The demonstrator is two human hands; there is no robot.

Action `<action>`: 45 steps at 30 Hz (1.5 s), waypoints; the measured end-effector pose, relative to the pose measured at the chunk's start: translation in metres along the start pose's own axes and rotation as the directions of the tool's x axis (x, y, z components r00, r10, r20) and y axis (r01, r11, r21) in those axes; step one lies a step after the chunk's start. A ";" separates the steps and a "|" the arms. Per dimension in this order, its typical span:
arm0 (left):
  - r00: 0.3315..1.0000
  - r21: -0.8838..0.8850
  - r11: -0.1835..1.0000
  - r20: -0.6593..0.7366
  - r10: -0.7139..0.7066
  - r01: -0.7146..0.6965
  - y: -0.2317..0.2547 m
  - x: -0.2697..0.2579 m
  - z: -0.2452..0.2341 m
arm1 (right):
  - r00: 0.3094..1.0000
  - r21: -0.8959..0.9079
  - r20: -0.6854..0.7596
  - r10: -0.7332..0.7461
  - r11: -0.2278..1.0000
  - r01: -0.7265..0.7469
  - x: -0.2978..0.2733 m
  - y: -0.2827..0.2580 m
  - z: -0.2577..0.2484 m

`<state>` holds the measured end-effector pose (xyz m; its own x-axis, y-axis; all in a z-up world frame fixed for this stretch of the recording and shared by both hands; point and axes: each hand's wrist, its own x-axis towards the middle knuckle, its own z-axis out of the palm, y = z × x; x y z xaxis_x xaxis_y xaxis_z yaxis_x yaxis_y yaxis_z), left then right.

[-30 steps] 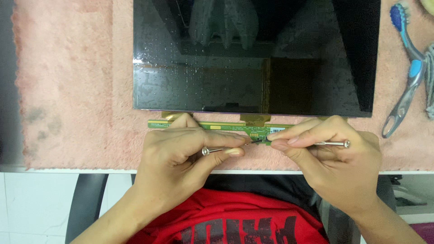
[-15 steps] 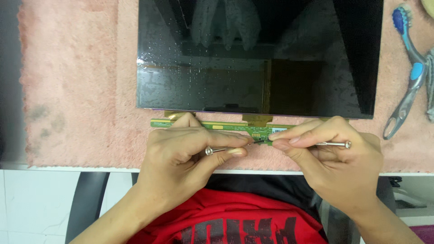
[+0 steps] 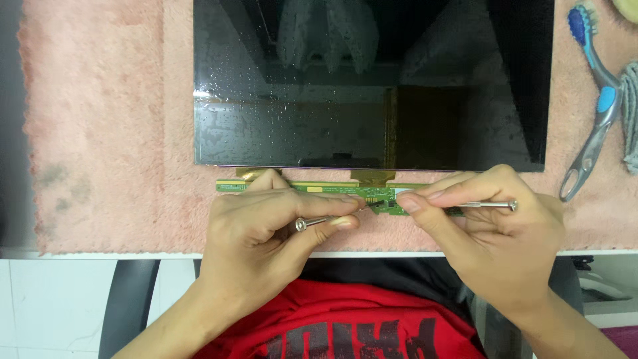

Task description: The person uses two small screwdrivers to manipulate components on a green circuit board placed on a pink mat. The hands carefully adjust and probe specific areas of the board throughout the video.

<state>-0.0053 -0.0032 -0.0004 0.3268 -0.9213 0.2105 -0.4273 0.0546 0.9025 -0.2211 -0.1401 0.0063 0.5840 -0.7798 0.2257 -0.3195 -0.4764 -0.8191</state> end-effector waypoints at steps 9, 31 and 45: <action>1.000 0.024 1.000 0.004 -0.004 0.004 -0.001 -0.001 0.002 | 0.999 -0.081 0.038 -0.014 0.997 0.017 0.002 -0.003 -0.001; 0.999 -0.009 0.999 0.030 -0.032 0.032 0.002 0.004 -0.008 | 0.993 0.045 0.115 0.027 0.998 -0.032 0.008 -0.010 -0.004; 1.000 -0.012 1.000 0.023 0.009 -0.008 0.001 0.002 -0.007 | 0.985 0.014 0.146 -0.094 0.996 0.093 0.010 -0.006 -0.003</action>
<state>0.0009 -0.0027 0.0035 0.3040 -0.9293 0.2096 -0.4195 0.0670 0.9053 -0.2150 -0.1460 0.0152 0.7143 -0.6635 0.2225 -0.2533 -0.5415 -0.8016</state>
